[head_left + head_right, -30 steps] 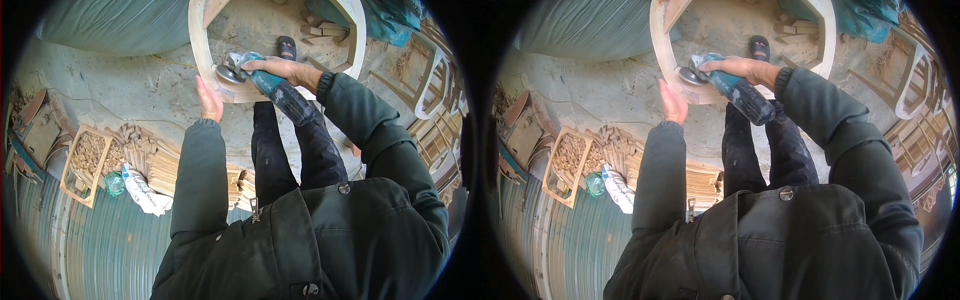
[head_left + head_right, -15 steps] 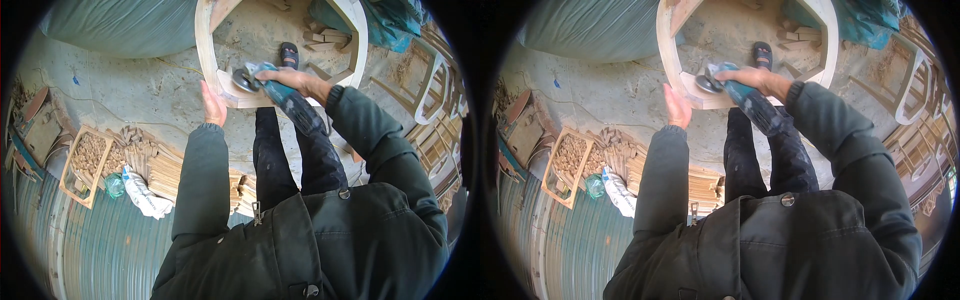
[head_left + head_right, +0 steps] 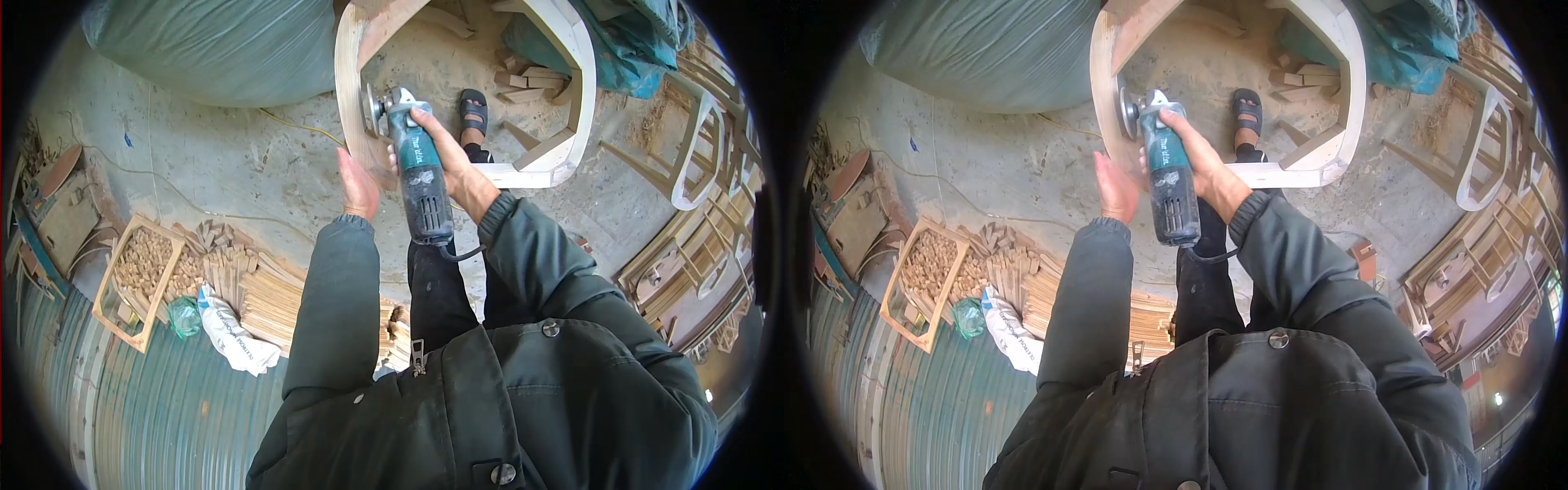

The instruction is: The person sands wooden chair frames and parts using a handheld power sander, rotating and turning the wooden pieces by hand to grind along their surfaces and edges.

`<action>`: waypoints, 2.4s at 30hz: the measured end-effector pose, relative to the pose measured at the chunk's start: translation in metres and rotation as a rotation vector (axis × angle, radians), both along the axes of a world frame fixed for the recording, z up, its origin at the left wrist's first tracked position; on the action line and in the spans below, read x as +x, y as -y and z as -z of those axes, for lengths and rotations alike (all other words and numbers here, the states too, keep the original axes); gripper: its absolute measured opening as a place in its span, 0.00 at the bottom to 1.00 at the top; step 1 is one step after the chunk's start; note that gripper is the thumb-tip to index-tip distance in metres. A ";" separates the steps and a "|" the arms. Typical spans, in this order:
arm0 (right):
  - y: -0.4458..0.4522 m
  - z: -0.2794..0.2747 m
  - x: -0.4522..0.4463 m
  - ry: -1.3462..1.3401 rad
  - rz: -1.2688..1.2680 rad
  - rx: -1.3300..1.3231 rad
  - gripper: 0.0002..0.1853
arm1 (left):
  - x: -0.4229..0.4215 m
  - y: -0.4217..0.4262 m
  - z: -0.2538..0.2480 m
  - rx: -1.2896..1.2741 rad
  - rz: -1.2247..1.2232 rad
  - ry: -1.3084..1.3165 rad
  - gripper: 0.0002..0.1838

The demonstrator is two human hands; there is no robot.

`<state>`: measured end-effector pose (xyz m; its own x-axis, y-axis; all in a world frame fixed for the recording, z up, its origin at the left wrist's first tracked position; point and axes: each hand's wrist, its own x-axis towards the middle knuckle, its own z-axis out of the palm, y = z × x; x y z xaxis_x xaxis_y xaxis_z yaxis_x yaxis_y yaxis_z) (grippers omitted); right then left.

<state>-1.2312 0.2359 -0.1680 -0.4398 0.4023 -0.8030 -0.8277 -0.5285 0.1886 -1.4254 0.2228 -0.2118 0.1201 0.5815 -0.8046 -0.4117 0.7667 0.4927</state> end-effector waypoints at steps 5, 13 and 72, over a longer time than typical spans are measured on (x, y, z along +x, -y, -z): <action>-0.001 0.008 -0.016 -0.014 0.035 -0.027 0.33 | -0.001 -0.002 -0.004 -0.061 0.028 0.067 0.51; 0.001 0.021 -0.031 0.004 0.109 0.016 0.33 | 0.005 -0.006 -0.010 -0.021 0.043 0.028 0.46; -0.009 -0.032 0.057 0.886 -0.351 0.509 0.40 | -0.006 0.014 0.021 0.070 0.142 -0.145 0.48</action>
